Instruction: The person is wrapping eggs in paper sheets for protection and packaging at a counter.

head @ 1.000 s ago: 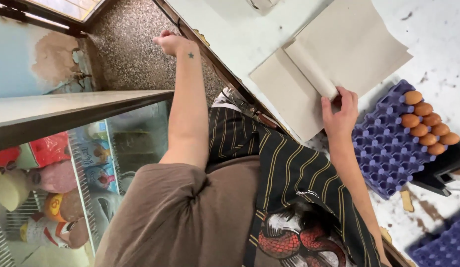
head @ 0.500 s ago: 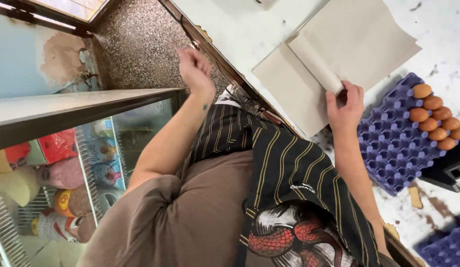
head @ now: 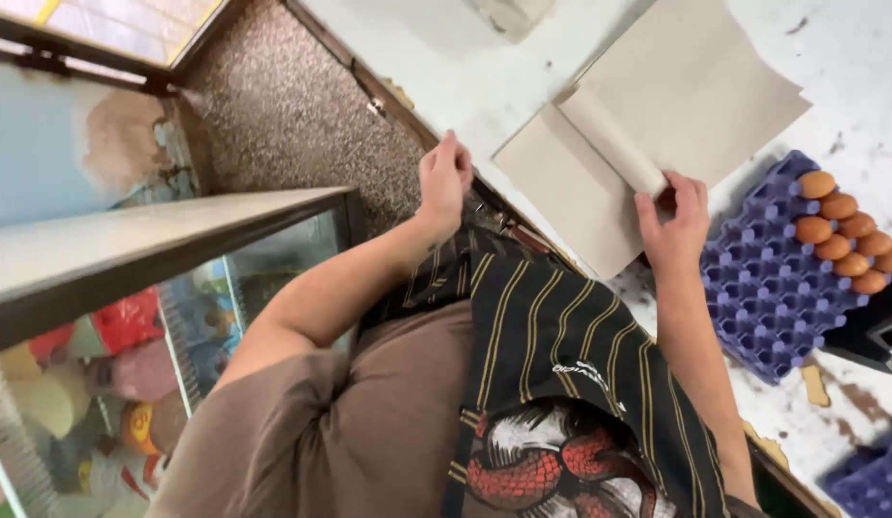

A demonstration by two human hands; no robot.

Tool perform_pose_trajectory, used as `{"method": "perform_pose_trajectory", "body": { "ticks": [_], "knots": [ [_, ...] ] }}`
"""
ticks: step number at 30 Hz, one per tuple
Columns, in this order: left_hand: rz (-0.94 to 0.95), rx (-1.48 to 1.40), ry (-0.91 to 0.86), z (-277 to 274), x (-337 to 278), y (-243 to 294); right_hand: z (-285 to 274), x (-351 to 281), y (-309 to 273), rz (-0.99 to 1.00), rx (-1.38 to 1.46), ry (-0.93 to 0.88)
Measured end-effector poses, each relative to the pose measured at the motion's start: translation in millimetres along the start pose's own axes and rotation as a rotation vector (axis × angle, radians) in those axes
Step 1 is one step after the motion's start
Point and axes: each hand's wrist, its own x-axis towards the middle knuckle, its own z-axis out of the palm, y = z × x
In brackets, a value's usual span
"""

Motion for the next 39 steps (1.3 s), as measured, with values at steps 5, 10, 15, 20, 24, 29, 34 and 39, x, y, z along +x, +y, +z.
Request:
{"method": "perform_pose_trajectory", "body": {
  "ticks": [5, 10, 15, 20, 24, 29, 34, 39],
  "knots": [
    [0.074, 0.283, -0.614, 29, -13, -64, -2, -3, -3, 0.042, 0.003, -0.014],
    [0.16, 0.311, -1.082, -2, -18, -62, 1, 1, -9, 0.077, 0.006, -0.017],
    [0.254, 0.431, -1.223, -50, 26, -68, 3, -1, -2, 0.053, 0.019, 0.018],
    [1.194, 0.82, -1.054, -124, 72, -85, 10, -7, 21, 0.048, -0.023, 0.06],
    [1.285, 1.032, -0.78, -90, 71, 2, 12, -8, 12, 0.095, -0.003, 0.091],
    [1.284, 0.894, -0.912, 65, 80, 17, 12, -10, 11, 0.087, 0.029, 0.089],
    [1.251, 1.334, -1.054, 153, 70, -5, 9, -7, -9, 0.05, -0.057, 0.064],
    [1.096, 1.775, -0.974, 179, 98, -34, 15, -6, -3, 0.062, -0.063, 0.116]
  ]
}}
